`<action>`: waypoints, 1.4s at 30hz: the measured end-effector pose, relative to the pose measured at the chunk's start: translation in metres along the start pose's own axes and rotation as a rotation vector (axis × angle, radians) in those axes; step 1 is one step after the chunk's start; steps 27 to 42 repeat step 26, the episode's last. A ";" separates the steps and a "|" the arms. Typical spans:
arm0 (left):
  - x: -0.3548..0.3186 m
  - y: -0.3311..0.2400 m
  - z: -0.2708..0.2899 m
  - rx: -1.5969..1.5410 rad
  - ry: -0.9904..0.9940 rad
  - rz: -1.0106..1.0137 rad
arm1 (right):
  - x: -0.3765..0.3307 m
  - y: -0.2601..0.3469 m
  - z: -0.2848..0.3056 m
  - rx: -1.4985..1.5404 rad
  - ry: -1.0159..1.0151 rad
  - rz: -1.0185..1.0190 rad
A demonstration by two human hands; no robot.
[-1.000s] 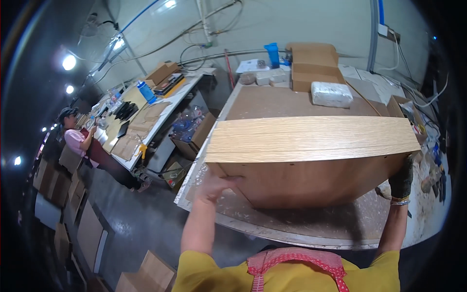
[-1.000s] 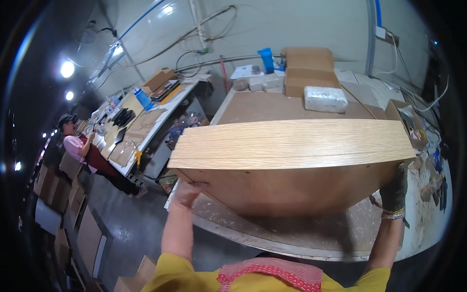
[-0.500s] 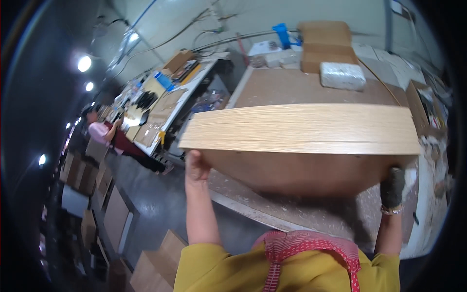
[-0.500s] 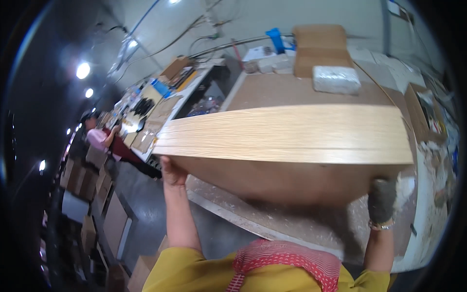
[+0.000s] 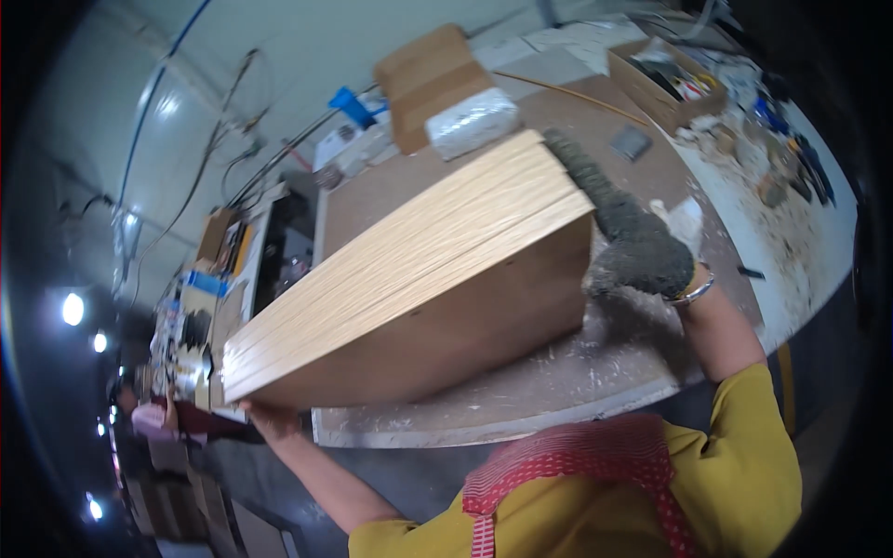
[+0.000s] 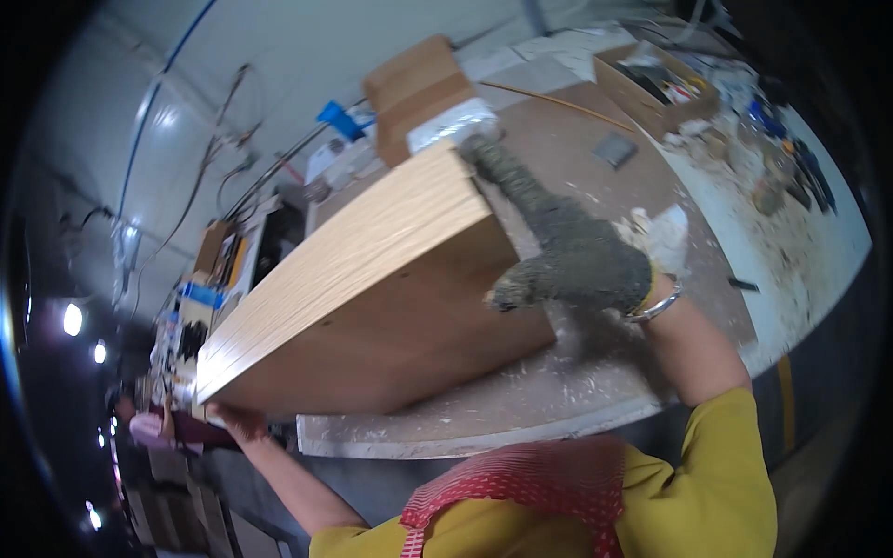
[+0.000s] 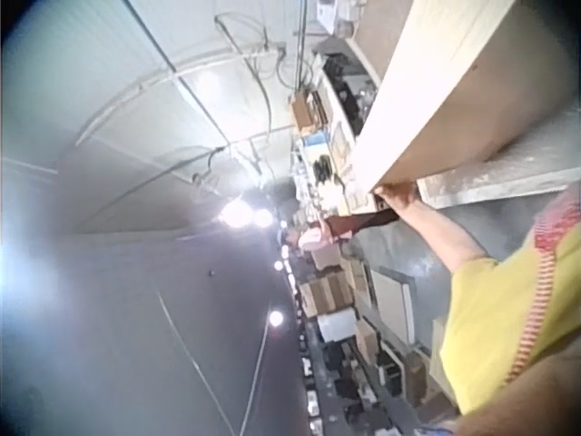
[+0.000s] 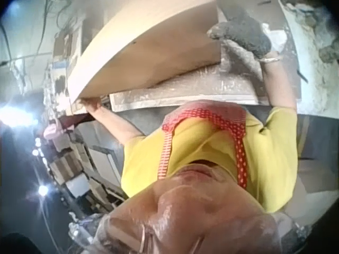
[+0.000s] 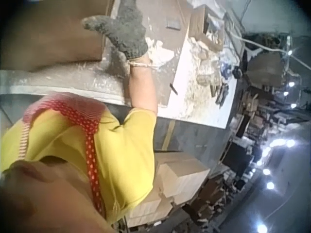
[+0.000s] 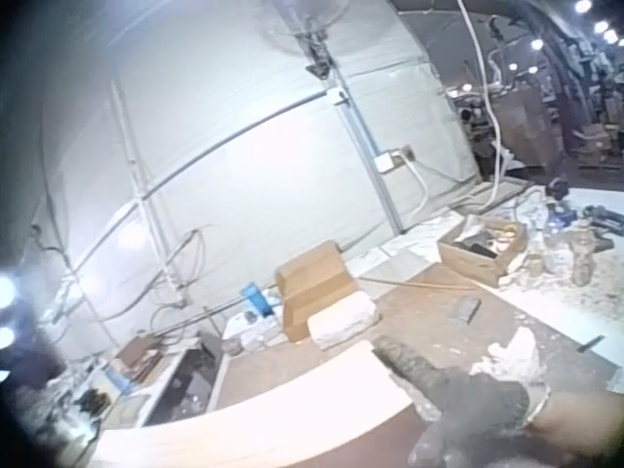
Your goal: The person applies a liquid finish to wooden boards using a cloth, then sands the edges with a sanding block. They wipe the surfaces clean and stack the finished boards on the workbench.
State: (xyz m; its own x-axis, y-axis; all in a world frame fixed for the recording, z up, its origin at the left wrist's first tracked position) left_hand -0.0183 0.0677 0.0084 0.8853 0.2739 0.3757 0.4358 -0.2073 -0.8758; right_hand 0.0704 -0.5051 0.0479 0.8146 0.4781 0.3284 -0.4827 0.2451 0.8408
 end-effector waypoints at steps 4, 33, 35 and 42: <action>0.004 -0.006 -0.031 0.101 0.088 -0.011 | 0.014 0.002 -0.022 0.306 -0.118 -0.065; 0.046 0.064 -0.019 0.005 0.020 0.090 | -0.191 -0.197 0.143 -0.271 -0.744 -0.499; 0.046 0.064 -0.019 0.005 0.020 0.090 | -0.191 -0.197 0.143 -0.271 -0.744 -0.499; 0.046 0.064 -0.019 0.005 0.020 0.090 | -0.191 -0.197 0.143 -0.271 -0.744 -0.499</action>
Point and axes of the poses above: each hand's wrist, its own x-axis towards the middle knuckle, its own z-axis out of the back of the hand, y = z × x, the point moved 9 cm from there along x, towards the middle knuckle, and after that the axes turned 11 degrees about y, right-handed, at the moved point
